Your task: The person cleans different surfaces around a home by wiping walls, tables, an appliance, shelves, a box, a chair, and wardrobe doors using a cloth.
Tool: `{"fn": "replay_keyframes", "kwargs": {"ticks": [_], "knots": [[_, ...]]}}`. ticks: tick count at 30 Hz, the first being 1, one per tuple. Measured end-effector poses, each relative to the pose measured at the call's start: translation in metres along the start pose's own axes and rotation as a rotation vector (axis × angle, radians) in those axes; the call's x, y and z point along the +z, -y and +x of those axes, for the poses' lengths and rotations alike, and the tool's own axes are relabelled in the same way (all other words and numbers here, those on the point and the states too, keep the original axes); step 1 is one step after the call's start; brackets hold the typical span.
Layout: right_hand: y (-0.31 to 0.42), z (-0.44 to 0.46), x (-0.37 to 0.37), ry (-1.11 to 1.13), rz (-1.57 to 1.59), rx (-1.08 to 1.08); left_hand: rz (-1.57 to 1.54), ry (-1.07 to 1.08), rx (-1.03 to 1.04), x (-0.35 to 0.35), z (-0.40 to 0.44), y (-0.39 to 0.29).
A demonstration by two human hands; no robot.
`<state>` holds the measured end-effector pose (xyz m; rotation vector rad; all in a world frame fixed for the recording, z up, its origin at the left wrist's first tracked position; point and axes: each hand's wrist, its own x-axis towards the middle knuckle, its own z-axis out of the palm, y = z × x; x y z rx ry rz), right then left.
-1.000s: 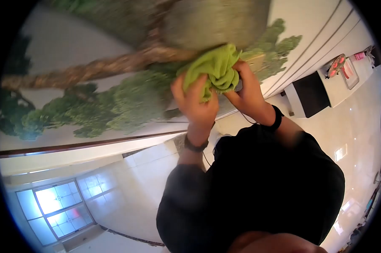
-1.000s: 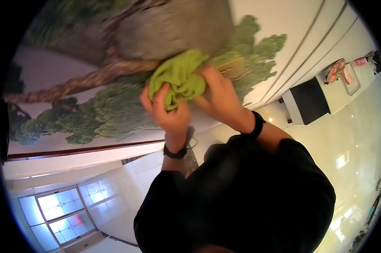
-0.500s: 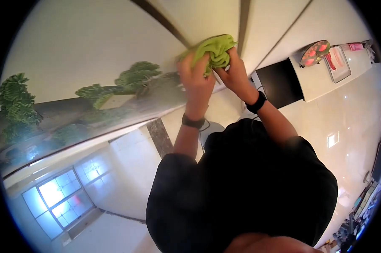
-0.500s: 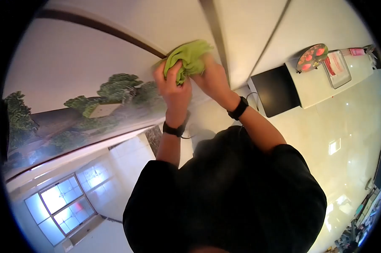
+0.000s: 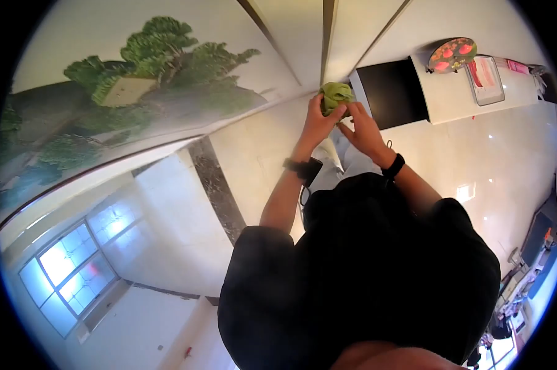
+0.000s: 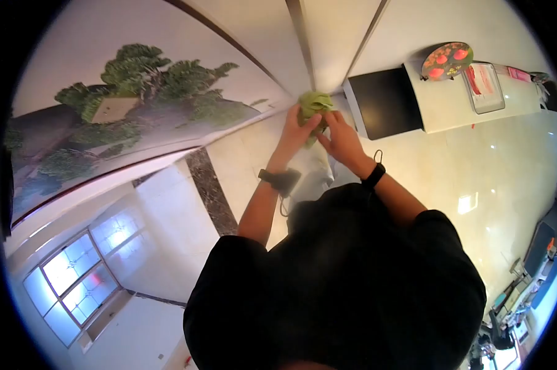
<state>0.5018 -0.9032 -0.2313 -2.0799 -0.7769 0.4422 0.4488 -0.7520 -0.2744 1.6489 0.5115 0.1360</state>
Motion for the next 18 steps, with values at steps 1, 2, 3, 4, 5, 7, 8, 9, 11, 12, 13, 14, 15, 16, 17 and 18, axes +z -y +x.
{"fn": "replay_keyframes", "kwargs": {"ticks": [1,2,3,4,5,7,8,9,11,12,13,14,15,16,17,18], "knots": [[-0.001,-0.019,0.001,0.046,-0.046,-0.030,-0.078,-0.011,-0.084,0.008,-0.009,0.005],[0.001,-0.035,0.004,0.083,-0.043,-0.012,-0.178,-0.054,-0.149,0.014,-0.018,0.010],[0.004,-0.049,0.006,0.144,-0.024,0.064,-0.261,-0.061,-0.178,0.018,-0.025,0.021],[-0.002,-0.061,0.011,0.152,0.035,0.062,-0.340,-0.069,-0.211,0.022,-0.034,0.035],[-0.010,-0.071,0.015,0.155,0.097,0.060,-0.415,-0.076,-0.242,0.028,-0.041,0.048],[-0.020,-0.085,0.013,0.111,0.152,0.206,-0.432,-0.101,-0.307,0.042,-0.058,0.053],[-0.024,-0.088,0.009,0.059,0.210,0.325,-0.415,-0.082,-0.327,0.047,-0.064,0.054],[-0.030,-0.089,0.006,0.003,0.267,0.445,-0.396,-0.060,-0.346,0.054,-0.067,0.056],[-0.067,-0.094,0.003,-0.156,0.249,0.476,-0.478,-0.036,-0.342,0.075,-0.070,0.058],[-0.084,-0.092,0.002,-0.157,0.294,0.509,-0.519,-0.024,-0.339,0.087,-0.070,0.063],[-0.101,-0.092,0.000,-0.158,0.338,0.543,-0.537,0.021,-0.349,0.099,-0.068,0.070],[-0.116,-0.096,-0.005,-0.069,0.481,0.635,-0.555,0.066,-0.359,0.111,-0.065,0.077],[-0.120,-0.092,-0.016,0.018,0.626,0.724,-0.570,0.113,-0.367,0.123,-0.060,0.082],[-0.129,-0.088,-0.024,0.105,0.773,0.809,-0.550,0.138,-0.363,0.137,-0.054,0.088],[-0.147,-0.089,-0.028,0.109,0.784,0.788,-0.528,0.163,-0.361,0.151,-0.048,0.094],[-0.168,-0.090,-0.032,0.115,0.794,0.769,-0.507,0.186,-0.360,0.166,-0.043,0.101]]}}
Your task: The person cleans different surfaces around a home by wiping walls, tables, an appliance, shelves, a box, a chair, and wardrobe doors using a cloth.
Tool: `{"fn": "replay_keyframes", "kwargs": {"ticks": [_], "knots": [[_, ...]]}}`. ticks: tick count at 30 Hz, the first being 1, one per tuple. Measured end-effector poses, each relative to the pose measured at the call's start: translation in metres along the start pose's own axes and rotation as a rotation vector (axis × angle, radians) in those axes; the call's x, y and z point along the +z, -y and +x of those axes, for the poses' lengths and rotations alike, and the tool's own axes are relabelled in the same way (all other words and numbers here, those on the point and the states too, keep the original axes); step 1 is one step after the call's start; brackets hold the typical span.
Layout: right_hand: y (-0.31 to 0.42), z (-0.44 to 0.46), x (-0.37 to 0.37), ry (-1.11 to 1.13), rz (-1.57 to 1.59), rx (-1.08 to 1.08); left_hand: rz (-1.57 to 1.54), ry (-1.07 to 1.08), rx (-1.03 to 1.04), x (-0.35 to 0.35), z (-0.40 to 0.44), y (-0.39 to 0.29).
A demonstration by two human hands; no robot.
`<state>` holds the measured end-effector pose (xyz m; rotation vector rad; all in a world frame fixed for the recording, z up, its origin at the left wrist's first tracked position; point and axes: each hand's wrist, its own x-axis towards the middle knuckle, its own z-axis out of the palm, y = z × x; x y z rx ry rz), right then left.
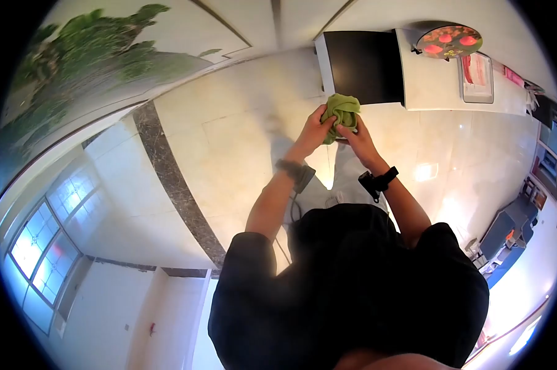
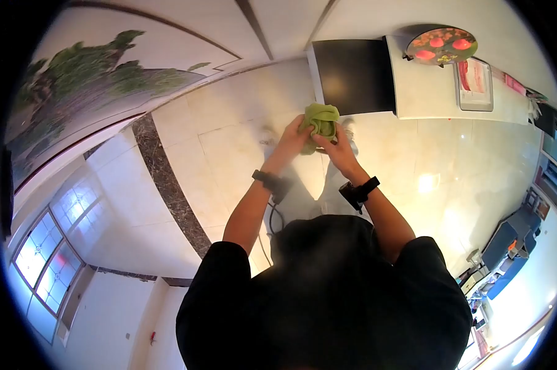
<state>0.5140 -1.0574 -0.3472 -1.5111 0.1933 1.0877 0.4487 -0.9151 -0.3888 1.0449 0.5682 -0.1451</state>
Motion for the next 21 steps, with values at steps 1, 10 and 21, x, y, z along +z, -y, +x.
{"fn": "replay_keyframes", "kwargs": {"ticks": [1,10,21], "knots": [[-0.006,0.011,-0.019,0.018,0.004,-0.017,-0.017,0.022,-0.005,0.009,0.012,0.012],[-0.083,0.152,-0.205,-0.183,-0.540,-0.386,0.085,-0.051,0.166,0.092,0.178,0.157],[-0.175,0.272,-0.216,-0.099,-0.849,-0.533,1.030,-0.548,0.087,0.069,0.238,0.253]]}}
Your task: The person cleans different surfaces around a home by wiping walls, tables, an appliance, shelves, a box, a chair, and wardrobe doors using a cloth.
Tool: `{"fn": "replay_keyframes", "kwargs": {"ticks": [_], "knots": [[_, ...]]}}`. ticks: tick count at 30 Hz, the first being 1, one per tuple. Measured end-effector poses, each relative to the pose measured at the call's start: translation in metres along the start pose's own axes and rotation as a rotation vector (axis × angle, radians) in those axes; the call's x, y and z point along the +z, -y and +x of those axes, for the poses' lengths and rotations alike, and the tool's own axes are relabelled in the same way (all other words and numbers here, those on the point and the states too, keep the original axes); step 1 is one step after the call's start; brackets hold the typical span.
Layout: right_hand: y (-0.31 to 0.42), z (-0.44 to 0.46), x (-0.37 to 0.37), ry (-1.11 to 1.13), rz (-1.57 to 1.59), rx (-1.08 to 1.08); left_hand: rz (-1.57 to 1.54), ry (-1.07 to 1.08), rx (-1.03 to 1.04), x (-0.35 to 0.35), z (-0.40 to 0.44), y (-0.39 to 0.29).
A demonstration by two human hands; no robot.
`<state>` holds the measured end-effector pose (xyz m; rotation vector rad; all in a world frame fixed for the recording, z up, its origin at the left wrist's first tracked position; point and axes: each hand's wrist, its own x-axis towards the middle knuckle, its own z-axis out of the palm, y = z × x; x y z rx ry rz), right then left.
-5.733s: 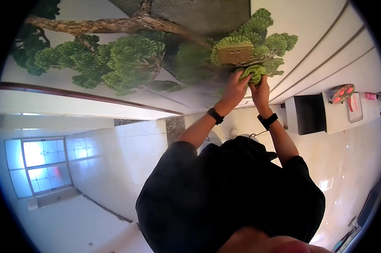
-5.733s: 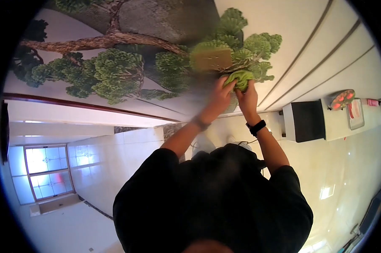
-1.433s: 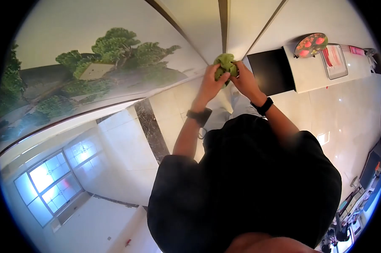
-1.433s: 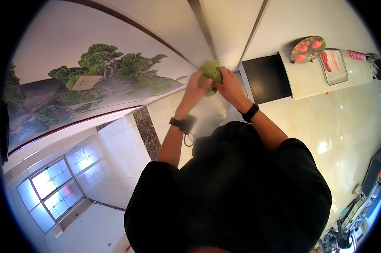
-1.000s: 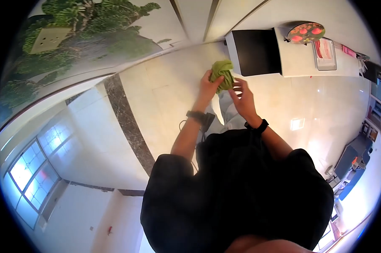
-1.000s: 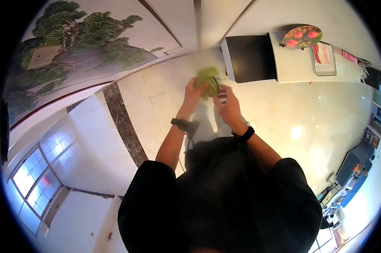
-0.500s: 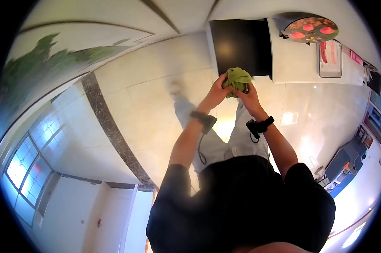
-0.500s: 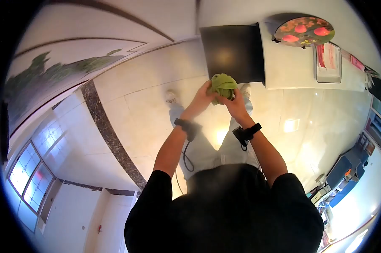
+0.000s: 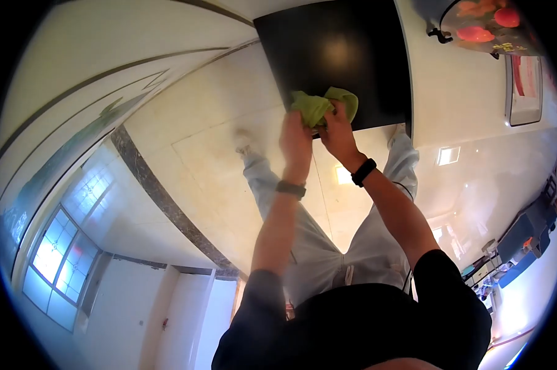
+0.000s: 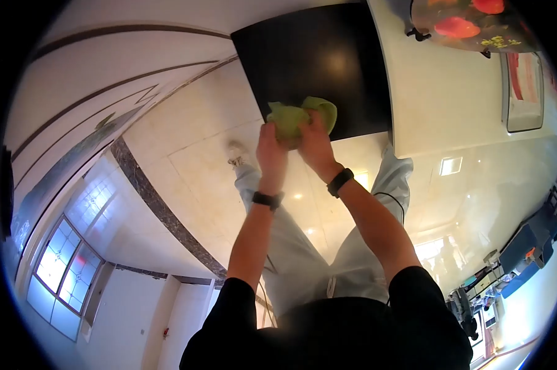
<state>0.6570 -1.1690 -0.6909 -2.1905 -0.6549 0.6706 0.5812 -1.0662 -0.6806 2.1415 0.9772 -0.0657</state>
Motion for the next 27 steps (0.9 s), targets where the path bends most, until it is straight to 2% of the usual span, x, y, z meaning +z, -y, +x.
{"fn": "replay_keyframes", "kwargs": {"ticks": [1,4,7,10,13,16,19,22,27], "knots": [[-0.007,0.007,0.003,-0.038,-0.044,-0.081,0.010,-0.017,0.022,-0.001,0.009,-0.005],[-0.006,0.031,-0.016,0.072,-0.115,0.187,0.046,-0.060,0.089,0.007,0.036,-0.025],[-0.018,0.054,-0.050,-0.080,-0.185,0.135,0.071,-0.026,0.247,0.023,0.076,-0.052],[-0.039,0.051,-0.069,-0.197,-0.164,0.161,0.061,-0.088,0.375,0.056,0.084,-0.072],[-0.049,0.017,-0.071,-0.210,-0.103,0.147,0.074,0.076,0.238,0.062,0.054,-0.085],[-0.055,-0.025,-0.051,-0.167,-0.119,0.110,0.055,0.172,0.137,0.048,0.011,-0.069],[-0.031,-0.036,-0.031,-0.043,-0.022,0.018,0.009,0.123,0.029,0.033,-0.014,-0.032],[-0.024,-0.020,-0.014,0.077,-0.002,-0.012,0.106,0.124,-0.075,0.015,-0.013,-0.019],[-0.021,-0.009,-0.019,0.147,0.076,0.007,0.169,0.195,-0.021,0.013,0.012,-0.012]]}}
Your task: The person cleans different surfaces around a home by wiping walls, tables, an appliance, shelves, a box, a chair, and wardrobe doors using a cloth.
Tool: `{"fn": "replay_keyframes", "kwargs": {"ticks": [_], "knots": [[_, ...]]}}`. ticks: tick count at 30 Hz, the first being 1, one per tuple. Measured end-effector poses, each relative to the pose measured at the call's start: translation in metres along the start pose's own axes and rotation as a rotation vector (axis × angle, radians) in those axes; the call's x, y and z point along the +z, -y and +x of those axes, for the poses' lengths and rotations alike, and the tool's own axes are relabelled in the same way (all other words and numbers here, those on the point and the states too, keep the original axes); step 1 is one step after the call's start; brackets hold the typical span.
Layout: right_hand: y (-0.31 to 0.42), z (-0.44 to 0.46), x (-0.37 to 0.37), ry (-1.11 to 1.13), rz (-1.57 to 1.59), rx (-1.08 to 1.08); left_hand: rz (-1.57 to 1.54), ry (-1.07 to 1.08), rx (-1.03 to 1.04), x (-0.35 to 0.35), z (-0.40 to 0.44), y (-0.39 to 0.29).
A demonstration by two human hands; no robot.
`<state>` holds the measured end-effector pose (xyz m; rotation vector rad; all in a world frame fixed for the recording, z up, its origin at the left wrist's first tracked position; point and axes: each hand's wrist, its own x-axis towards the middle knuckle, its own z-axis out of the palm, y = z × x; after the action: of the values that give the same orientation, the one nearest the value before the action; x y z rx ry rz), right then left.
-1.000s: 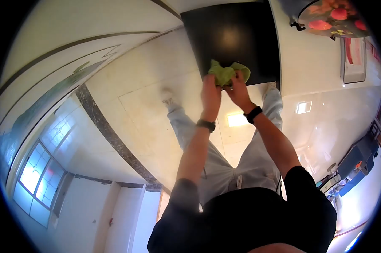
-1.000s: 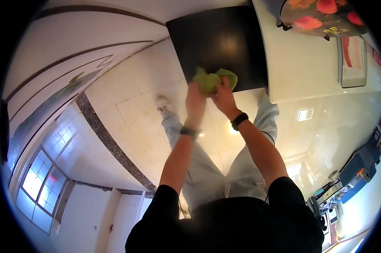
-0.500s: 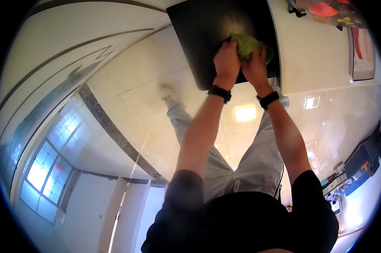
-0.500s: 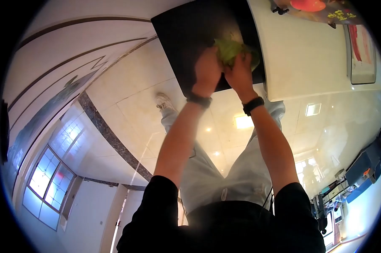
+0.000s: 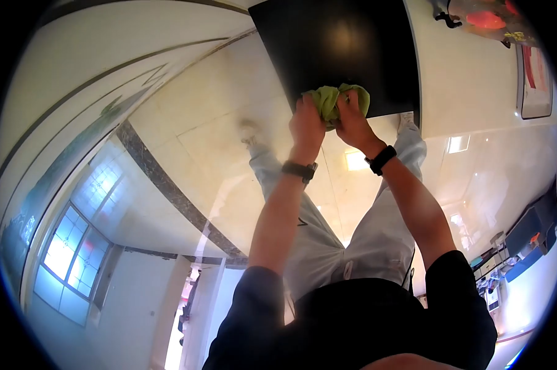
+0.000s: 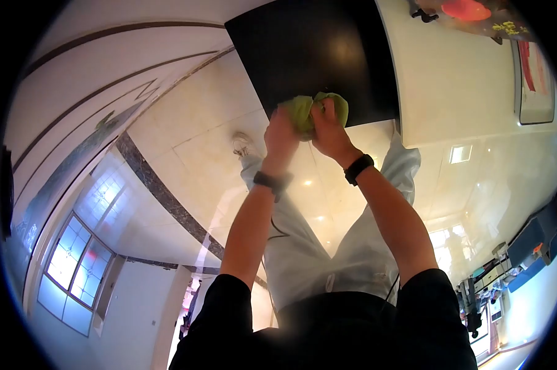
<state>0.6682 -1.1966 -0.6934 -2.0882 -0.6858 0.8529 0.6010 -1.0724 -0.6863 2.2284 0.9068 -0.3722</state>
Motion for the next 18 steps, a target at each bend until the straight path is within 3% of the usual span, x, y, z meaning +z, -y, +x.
{"fn": "replay_keyframes", "kwargs": {"ticks": [2,5,11,18], "knots": [[-0.002,0.009,-0.002,-0.020,-0.005,-0.007,0.061,0.061,-0.018,-0.007,0.016,-0.006],[-0.013,0.028,-0.004,-0.096,-0.036,-0.057,0.085,-0.048,0.122,-0.015,0.037,-0.010],[-0.021,0.119,-0.061,-0.254,-0.236,-0.167,0.056,-0.063,0.049,-0.029,0.131,-0.077],[-0.032,0.084,-0.064,-0.475,-0.157,0.145,-0.009,-0.016,0.137,0.004,0.129,-0.115]]}}
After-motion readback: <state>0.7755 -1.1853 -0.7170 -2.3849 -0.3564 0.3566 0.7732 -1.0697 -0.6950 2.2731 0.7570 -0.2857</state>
